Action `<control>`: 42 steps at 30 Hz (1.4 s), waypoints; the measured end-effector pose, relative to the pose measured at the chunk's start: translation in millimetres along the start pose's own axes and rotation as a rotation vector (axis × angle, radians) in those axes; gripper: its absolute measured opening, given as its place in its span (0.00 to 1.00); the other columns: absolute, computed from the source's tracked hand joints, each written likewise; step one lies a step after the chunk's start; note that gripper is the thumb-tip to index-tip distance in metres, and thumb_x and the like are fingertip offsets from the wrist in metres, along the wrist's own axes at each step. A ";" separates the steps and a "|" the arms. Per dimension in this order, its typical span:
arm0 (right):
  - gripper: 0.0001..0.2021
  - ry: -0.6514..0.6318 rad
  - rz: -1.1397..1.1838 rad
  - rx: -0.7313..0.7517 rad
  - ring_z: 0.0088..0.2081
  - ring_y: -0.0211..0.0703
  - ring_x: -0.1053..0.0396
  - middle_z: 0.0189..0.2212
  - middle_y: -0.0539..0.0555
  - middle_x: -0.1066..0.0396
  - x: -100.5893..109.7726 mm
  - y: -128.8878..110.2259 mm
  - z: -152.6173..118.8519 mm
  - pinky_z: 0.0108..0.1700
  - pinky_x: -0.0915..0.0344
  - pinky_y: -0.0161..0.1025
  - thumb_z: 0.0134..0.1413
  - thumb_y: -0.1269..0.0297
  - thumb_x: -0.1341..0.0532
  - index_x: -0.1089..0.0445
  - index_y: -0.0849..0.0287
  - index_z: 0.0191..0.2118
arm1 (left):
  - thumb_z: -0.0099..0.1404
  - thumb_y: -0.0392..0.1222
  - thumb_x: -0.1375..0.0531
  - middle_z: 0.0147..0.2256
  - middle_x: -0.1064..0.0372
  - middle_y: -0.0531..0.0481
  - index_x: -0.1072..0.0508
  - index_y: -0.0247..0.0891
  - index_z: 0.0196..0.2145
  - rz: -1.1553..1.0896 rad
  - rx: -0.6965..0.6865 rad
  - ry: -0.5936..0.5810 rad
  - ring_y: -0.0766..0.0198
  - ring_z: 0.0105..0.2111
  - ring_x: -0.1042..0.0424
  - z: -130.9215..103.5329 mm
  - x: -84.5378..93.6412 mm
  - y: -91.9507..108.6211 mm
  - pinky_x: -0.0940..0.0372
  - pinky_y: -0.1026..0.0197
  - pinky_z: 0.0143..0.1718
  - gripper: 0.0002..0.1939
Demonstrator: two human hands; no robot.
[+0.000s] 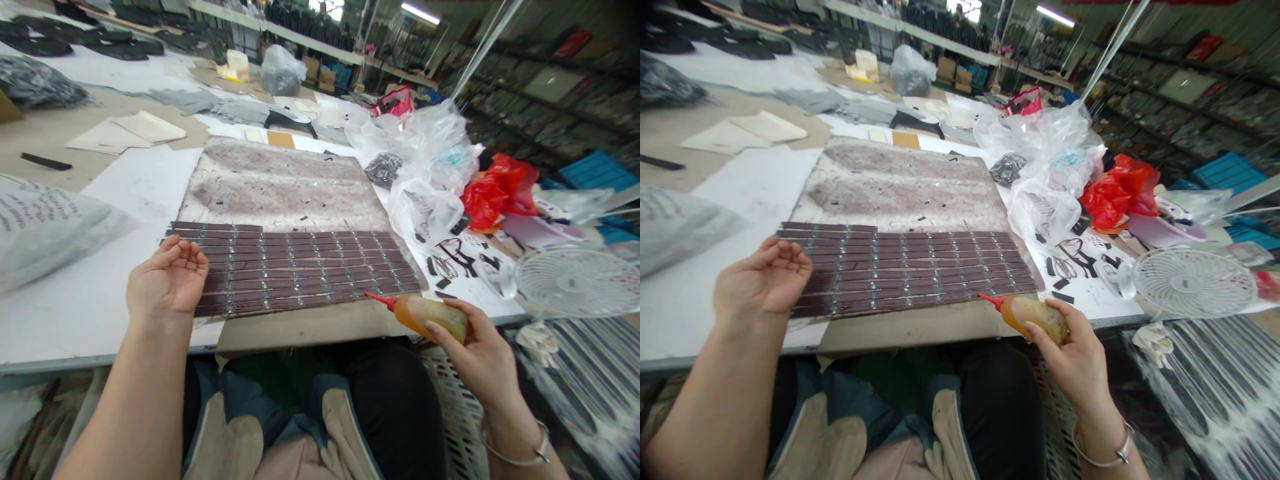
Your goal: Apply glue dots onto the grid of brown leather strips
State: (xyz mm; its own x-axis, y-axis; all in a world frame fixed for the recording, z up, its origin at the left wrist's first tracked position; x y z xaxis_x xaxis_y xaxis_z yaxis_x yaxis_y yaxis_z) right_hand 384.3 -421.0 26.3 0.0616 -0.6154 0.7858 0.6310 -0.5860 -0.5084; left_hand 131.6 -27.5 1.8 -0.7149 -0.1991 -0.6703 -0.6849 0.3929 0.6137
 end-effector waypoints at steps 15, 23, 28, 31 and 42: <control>0.27 0.046 -0.054 -0.076 0.41 0.48 0.31 0.42 0.56 0.30 8.4 6.2 2.5 0.45 0.34 0.46 0.44 0.46 0.36 0.33 0.55 0.49 | 0.50 0.22 0.47 0.27 0.34 0.51 0.31 0.32 0.33 0.014 -0.001 -0.023 0.69 0.27 0.31 -0.8 -0.4 -2.2 0.33 0.66 0.28 0.13; 0.27 0.052 -0.068 -0.075 0.41 0.50 0.32 0.42 0.57 0.30 11.4 16.2 4.5 0.44 0.34 0.47 0.45 0.46 0.36 0.33 0.57 0.49 | 0.49 0.22 0.47 0.26 0.34 0.51 0.30 0.33 0.32 0.021 0.003 -0.013 0.69 0.27 0.31 -2.2 -2.4 -3.6 0.33 0.66 0.28 0.14; 0.27 0.064 -0.095 -0.090 0.40 0.51 0.31 0.41 0.56 0.29 12.8 18.5 5.1 0.45 0.35 0.49 0.44 0.45 0.36 0.32 0.55 0.48 | 0.48 0.21 0.46 0.26 0.34 0.51 0.30 0.32 0.31 0.018 -0.001 -0.015 0.69 0.27 0.31 -0.3 -1.8 -5.2 0.33 0.65 0.29 0.14; 0.27 0.086 -0.115 -0.105 0.39 0.50 0.31 0.41 0.56 0.29 14.2 21.5 5.0 0.45 0.35 0.50 0.44 0.45 0.36 0.32 0.56 0.49 | 0.49 0.22 0.47 0.26 0.33 0.51 0.30 0.32 0.31 0.028 0.007 -0.012 0.69 0.27 0.31 0.0 -2.2 -5.6 0.33 0.65 0.29 0.13; 0.28 0.113 -0.135 -0.093 0.40 0.51 0.31 0.41 0.56 0.29 17.5 28.6 7.8 0.45 0.35 0.50 0.44 0.44 0.37 0.32 0.56 0.48 | 0.50 0.22 0.47 0.25 0.34 0.52 0.30 0.33 0.30 0.053 0.009 0.006 0.70 0.26 0.31 -2.8 -5.7 -6.2 0.34 0.66 0.28 0.13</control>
State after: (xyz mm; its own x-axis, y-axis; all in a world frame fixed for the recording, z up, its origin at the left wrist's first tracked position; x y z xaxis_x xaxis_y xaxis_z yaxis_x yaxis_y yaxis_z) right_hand 409.4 -444.5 28.2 -0.1097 -0.5801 0.8071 0.5534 -0.7102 -0.4352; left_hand 139.6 -31.3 3.0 -0.7512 -0.1827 -0.6343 -0.6445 0.4107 0.6450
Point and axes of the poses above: each hand's wrist, its own z-axis towards the middle knuckle, its own x-axis out of the back of the hand, y = z × x, the point moved 1 cm from there along z, towards the middle knuckle
